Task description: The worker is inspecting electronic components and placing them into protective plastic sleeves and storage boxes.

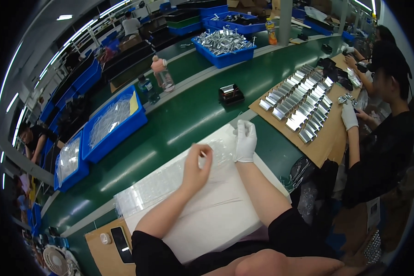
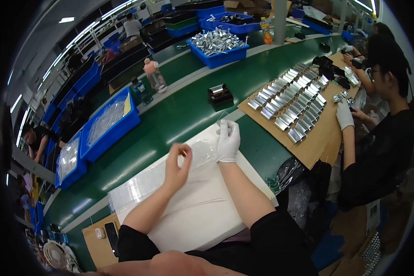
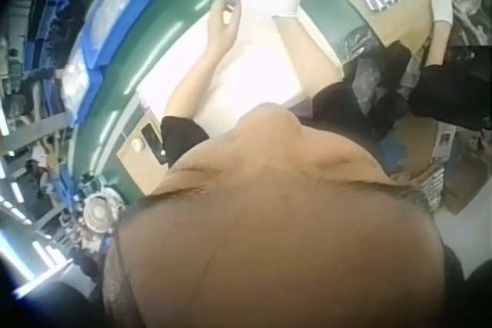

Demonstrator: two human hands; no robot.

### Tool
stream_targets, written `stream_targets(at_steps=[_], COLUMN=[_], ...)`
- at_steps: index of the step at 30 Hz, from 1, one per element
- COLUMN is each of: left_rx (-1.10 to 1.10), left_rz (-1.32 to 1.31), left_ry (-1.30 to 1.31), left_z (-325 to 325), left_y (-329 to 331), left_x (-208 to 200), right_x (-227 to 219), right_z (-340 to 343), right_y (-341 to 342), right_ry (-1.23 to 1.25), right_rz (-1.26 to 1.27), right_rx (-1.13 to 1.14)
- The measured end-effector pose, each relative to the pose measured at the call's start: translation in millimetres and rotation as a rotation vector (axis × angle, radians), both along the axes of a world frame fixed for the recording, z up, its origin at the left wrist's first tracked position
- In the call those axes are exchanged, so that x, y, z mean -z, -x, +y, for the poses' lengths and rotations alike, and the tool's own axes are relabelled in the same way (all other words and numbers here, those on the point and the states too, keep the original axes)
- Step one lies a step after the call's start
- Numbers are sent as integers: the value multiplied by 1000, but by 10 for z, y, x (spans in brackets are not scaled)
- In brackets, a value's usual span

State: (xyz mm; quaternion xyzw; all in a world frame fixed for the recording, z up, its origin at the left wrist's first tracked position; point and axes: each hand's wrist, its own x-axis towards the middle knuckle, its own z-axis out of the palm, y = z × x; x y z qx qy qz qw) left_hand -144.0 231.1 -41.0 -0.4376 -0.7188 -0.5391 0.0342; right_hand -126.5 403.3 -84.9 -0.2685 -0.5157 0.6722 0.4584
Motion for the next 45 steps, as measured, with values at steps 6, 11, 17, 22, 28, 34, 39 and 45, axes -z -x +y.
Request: stream_targets(at_steps=[6, 11, 17, 22, 28, 34, 39, 45], left_rx=[-227, -337, -323, -308, -151, 55, 236, 233], left_rz=[433, 861, 742, 98, -1119, -1370, -1363, -1376], left_ry=[299, 236, 745, 49, -734, -723, -658, -649], left_z=[820, 1349, 1500, 993, 127, -185, -150, -132], left_y=[1174, 1588, 1632, 1336, 766, 664, 651, 642], left_x=[380, 618, 572, 476, 244, 417, 442, 440], right_x=[138, 114, 214, 98, -162, -195, -239, -277], right_z=[-59, -127, -120, -123, -97, -327, -358, -349], right_y=[132, 126, 228, 232, 33, -137, -193, -233], right_ry=[-51, -81, -17, 40, 203, 74, 66, -46], right_rz=[-69, -78, 74, 175, 129, 116, 136, 85], right_rx=[81, 10, -96, -159, -490, -770, -762, -758])
